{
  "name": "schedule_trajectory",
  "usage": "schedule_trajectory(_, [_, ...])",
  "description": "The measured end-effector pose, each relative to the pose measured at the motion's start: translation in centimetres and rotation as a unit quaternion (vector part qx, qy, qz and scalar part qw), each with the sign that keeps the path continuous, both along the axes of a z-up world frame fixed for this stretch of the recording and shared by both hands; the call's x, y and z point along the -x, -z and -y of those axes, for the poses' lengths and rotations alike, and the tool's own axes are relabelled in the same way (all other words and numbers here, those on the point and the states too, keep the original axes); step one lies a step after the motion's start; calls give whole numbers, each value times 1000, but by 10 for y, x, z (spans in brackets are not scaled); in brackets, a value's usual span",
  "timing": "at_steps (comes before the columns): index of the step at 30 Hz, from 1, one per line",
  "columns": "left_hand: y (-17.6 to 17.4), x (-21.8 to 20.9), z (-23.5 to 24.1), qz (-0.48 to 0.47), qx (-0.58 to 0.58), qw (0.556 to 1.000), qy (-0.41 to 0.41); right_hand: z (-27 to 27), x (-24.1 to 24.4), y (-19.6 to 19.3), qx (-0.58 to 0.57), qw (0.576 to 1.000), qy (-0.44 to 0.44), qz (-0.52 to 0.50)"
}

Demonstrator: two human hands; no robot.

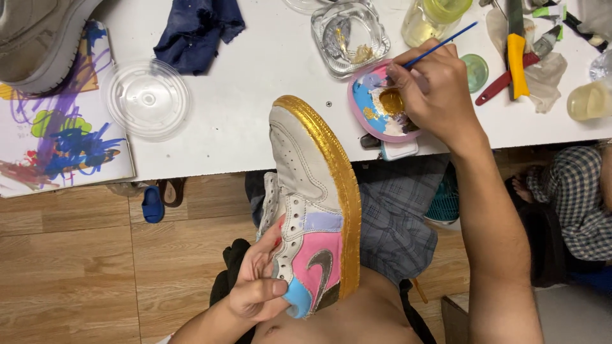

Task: Painting a sneaker with various colors using a small paintbrush at a dyeing station

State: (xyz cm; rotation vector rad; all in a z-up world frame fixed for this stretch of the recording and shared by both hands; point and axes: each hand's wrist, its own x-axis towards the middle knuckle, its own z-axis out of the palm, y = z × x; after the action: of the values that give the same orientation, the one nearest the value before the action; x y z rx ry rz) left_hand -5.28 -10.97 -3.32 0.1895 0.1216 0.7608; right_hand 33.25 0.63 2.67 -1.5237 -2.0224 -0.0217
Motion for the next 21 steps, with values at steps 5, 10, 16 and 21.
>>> schedule_trajectory(5, [-10,-6,-7,12,-6,1000,20,0,-1,0,-8,1000,11,-18])
schedule_trajectory(10, [-4,-9,-6,1,14,1000,21,5,1,-9,17,997,34,-65])
schedule_trajectory(16, [-21,-21,-13,10,20,999,30,3,-12,10,15,942,79,-326])
schedule_trajectory(21, [-33,-31,-17,11,39,999,37,16,-3,-12,-30,780,142,-609])
